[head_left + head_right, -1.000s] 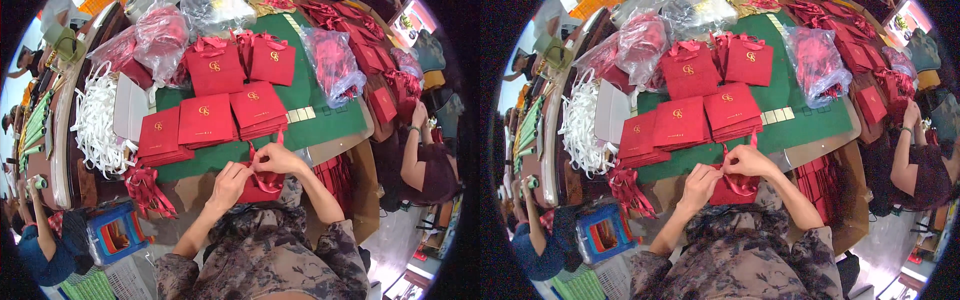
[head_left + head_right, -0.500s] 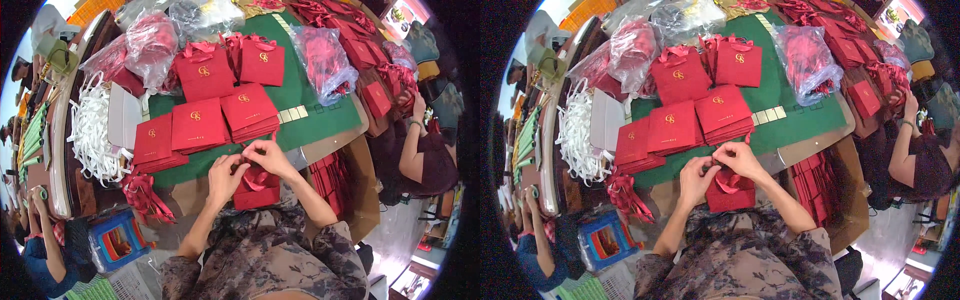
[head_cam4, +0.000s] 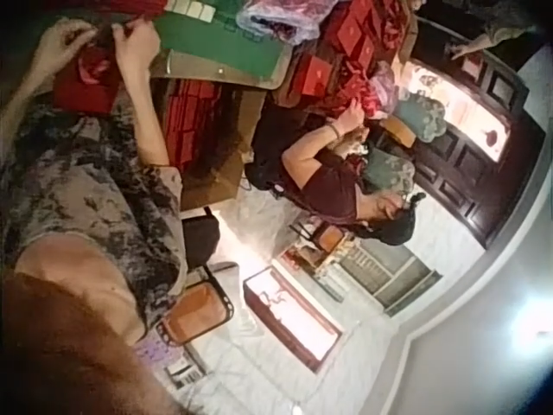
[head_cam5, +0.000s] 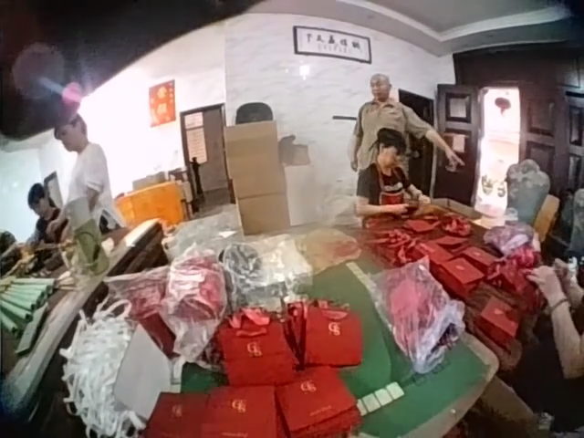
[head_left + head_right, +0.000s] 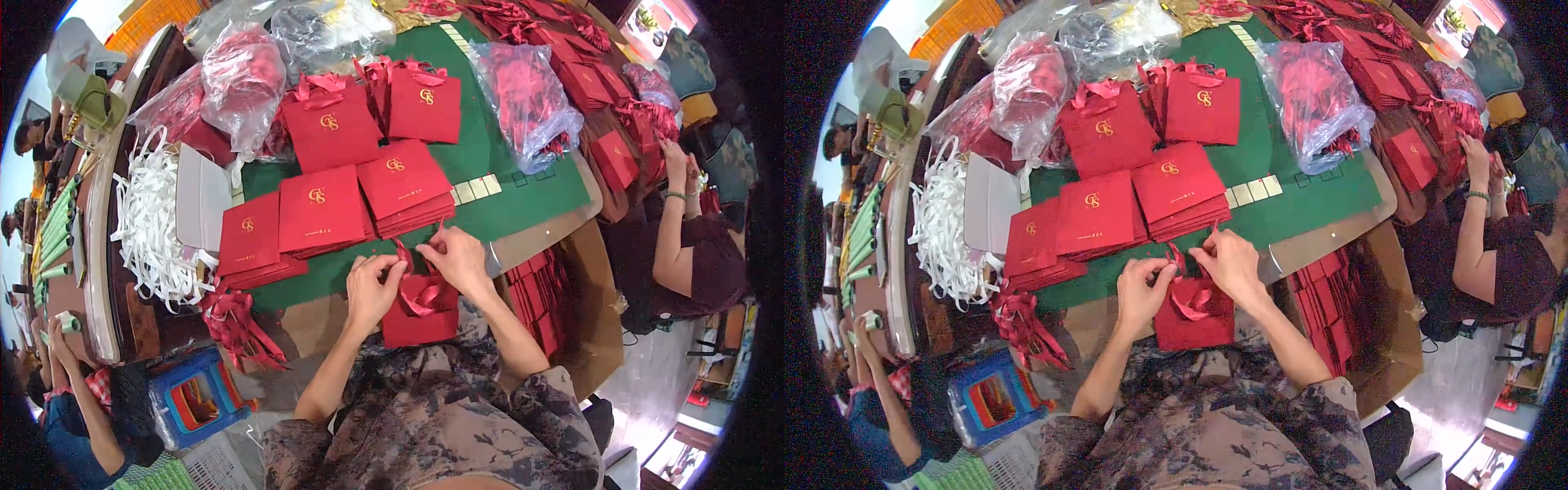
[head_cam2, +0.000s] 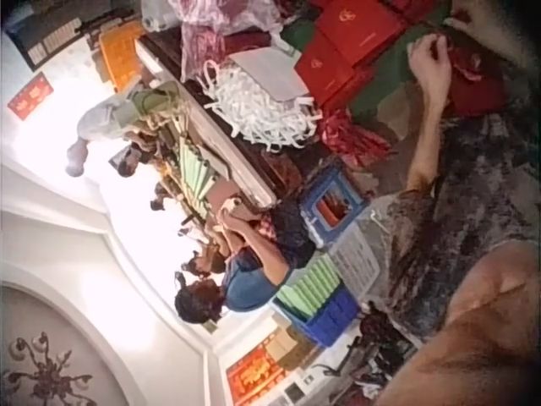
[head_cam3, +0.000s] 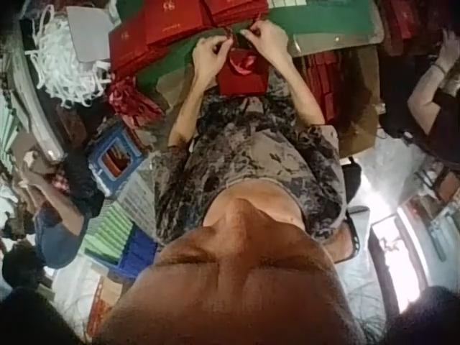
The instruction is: The person assembles gift pouches by threading ribbon handles through them, unpacks and unties a bundle of ribbons from a plastic bag, and attaches ribbon handles onto the pouches by hand.
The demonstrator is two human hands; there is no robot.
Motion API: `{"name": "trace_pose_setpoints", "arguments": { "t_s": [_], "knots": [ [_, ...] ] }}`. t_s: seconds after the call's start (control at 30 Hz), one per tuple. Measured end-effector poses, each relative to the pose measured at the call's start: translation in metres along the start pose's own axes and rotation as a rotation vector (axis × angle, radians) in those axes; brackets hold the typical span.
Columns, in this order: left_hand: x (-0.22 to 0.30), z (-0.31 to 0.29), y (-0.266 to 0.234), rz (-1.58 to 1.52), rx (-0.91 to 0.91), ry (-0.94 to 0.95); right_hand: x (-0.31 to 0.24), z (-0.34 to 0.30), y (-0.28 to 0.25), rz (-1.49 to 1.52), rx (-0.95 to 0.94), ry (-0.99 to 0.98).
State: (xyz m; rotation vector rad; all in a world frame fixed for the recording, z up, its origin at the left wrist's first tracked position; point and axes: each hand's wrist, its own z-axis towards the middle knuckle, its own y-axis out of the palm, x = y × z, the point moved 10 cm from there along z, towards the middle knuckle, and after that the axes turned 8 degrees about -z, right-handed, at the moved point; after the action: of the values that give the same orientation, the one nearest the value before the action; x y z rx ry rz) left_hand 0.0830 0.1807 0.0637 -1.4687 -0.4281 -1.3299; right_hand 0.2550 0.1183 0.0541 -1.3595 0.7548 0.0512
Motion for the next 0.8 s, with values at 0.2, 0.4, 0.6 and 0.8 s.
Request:
{"name": "trace_pose_setpoints", "arguments": {
  "t_s": [0.2, 0.4, 0.6, 0.8],
  "knots": [
    [-0.003, 0.001, 0.005, -0.005, -0.027, -0.014, 0.012, -0.003, 0.012, 0.214, -0.015, 0.031],
    [0.003, 0.003, 0.014, -0.02, -0.046, 0.048, 0.01, -0.011, 0.021, 0.716, -0.161, 0.068],
    [0.018, 0.003, 0.019, 0.029, -0.047, 0.125, 0.003, -0.013, 0.025, 0.713, -0.189, -0.006],
    [0.025, 0.002, 0.021, 0.107, -0.083, 0.159, 0.003, -0.013, 0.033, 0.798, -0.235, 0.04]
  ]
}}
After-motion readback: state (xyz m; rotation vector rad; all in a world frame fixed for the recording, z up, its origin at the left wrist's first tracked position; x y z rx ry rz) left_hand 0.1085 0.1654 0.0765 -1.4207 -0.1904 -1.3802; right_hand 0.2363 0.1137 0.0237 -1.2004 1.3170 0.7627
